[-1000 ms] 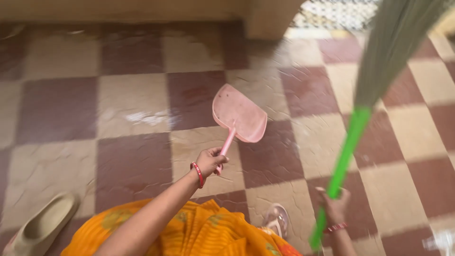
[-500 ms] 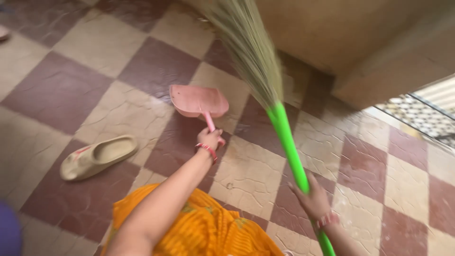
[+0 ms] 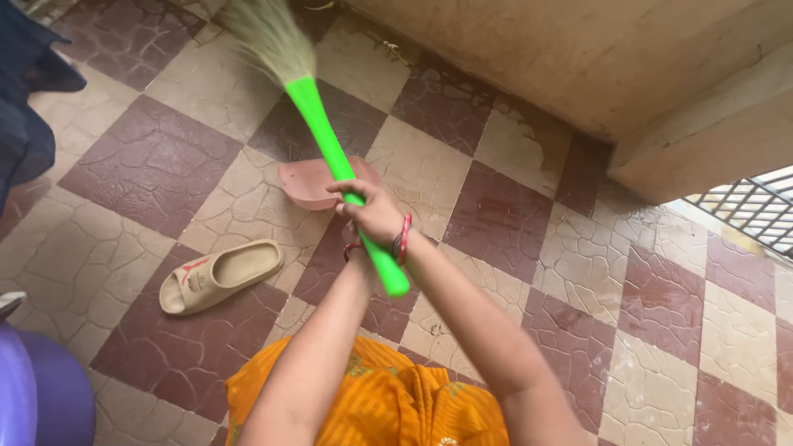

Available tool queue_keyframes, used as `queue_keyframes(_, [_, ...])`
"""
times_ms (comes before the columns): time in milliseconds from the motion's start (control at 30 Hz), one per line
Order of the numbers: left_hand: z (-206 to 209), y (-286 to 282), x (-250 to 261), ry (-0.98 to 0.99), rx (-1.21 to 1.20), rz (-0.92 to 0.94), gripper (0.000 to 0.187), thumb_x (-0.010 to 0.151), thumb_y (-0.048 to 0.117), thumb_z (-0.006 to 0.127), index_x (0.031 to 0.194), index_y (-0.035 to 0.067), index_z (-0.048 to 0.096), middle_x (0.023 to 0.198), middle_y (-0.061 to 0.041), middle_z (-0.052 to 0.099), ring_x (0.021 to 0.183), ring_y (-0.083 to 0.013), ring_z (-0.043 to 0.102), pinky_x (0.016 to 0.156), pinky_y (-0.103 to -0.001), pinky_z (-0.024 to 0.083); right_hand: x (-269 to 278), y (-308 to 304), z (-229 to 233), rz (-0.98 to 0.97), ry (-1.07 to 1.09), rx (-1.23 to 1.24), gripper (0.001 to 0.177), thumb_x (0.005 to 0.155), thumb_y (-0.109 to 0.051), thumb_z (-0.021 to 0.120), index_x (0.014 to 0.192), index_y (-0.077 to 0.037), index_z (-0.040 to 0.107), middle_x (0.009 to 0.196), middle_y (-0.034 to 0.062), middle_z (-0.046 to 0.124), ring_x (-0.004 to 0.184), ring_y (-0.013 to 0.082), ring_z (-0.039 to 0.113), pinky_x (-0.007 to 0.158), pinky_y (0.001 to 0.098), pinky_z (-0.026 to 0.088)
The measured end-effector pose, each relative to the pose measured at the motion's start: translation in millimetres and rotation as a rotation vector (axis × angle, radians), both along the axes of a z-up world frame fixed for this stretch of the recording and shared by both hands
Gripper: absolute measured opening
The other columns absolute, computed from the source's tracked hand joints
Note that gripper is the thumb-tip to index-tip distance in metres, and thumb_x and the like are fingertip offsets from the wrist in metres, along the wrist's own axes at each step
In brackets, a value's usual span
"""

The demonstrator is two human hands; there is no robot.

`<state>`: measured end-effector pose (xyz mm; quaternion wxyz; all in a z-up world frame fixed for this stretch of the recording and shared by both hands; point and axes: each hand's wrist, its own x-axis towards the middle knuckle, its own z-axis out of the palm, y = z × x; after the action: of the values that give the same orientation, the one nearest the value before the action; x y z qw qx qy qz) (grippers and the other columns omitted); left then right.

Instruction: Sweeping a tiled outdoor balcony and narrow passage using a broom and dustpan.

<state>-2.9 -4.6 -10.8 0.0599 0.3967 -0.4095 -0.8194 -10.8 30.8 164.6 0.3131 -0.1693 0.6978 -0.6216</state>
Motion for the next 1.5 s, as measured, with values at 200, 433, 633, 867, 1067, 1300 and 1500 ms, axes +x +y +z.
queue_keyframes(200, [-36,2,0,0.133,0.01,-0.02,0.014,0.09,0.011,0.069,0.095,0.0,0.063,0.07,-0.001,0.065,0.054,-0.0129,0.061,0.049,-0.031,0.05,72,32,41,-0.353,-0.337,-0.1,0.039,0.096,-0.007,0.061,0.135,-0.011,0.062,0.084,-0.0009,0.061,0.06,0.0069,0.057,0.048,0.0251,0.051])
queue_keyframes(433, [-27,27,-5,-0.044,-0.073,-0.036,0.017,0.095,0.013,0.064,0.095,-0.004,0.067,0.068,-0.006,0.06,0.051,-0.0136,0.056,0.044,-0.03,0.042,163,46,79,-0.393,-0.326,0.029,0.041,0.098,-0.008,0.059,0.138,-0.017,0.056,0.067,0.0006,0.055,0.05,0.0107,0.056,0.043,0.0289,0.051])
queue_keyframes(633, [-19,30,-17,0.186,0.396,0.04,0.019,0.101,0.018,0.045,0.104,0.005,0.058,0.08,-0.004,0.059,0.066,-0.0127,0.061,0.054,-0.027,0.048,34,27,26,-0.303,-0.084,0.061,0.041,0.093,-0.005,0.059,0.132,-0.017,0.063,0.078,-0.0019,0.061,0.054,0.0087,0.058,0.045,0.028,0.052])
queue_keyframes(867, [-6,-5,4,0.219,0.433,0.047,0.019,0.101,0.017,0.044,0.106,0.007,0.059,0.081,-0.002,0.06,0.067,-0.011,0.062,0.055,-0.026,0.049,90,33,21,-0.47,0.135,-0.07,0.036,0.093,0.003,0.054,0.125,-0.009,0.065,0.098,0.0032,0.063,0.08,0.0136,0.062,0.065,0.0298,0.053])
queue_keyframes(1067, [-44,-2,8,0.103,0.147,-0.059,0.014,0.097,0.01,0.057,0.104,0.001,0.066,0.074,0.0,0.063,0.058,-0.0091,0.06,0.049,-0.026,0.047,151,28,49,-0.542,-0.117,-0.175,0.043,0.099,0.004,0.054,0.137,-0.016,0.057,0.097,0.0084,0.061,0.072,0.0199,0.06,0.058,0.038,0.055])
queue_keyframes(1300, [45,10,10,-0.179,0.039,-0.14,0.013,0.093,0.012,0.058,0.097,0.002,0.066,0.058,-0.002,0.052,0.04,-0.0124,0.044,0.035,-0.032,0.029,50,77,-21,-0.555,-0.295,-0.25,0.045,0.104,-0.003,0.057,0.147,-0.013,0.055,0.088,0.007,0.061,0.059,0.0105,0.06,0.047,0.0295,0.053])
queue_keyframes(1500, [8,25,-1,-0.155,-0.015,-0.15,0.007,0.091,0.006,0.066,0.097,0.004,0.063,0.059,-0.001,0.054,0.044,-0.0114,0.05,0.04,-0.028,0.035,214,73,50,-0.733,-0.426,-0.06,0.046,0.095,-0.002,0.049,0.138,-0.02,0.052,0.082,-0.0062,0.059,0.051,0.0121,0.058,0.04,0.0319,0.052])
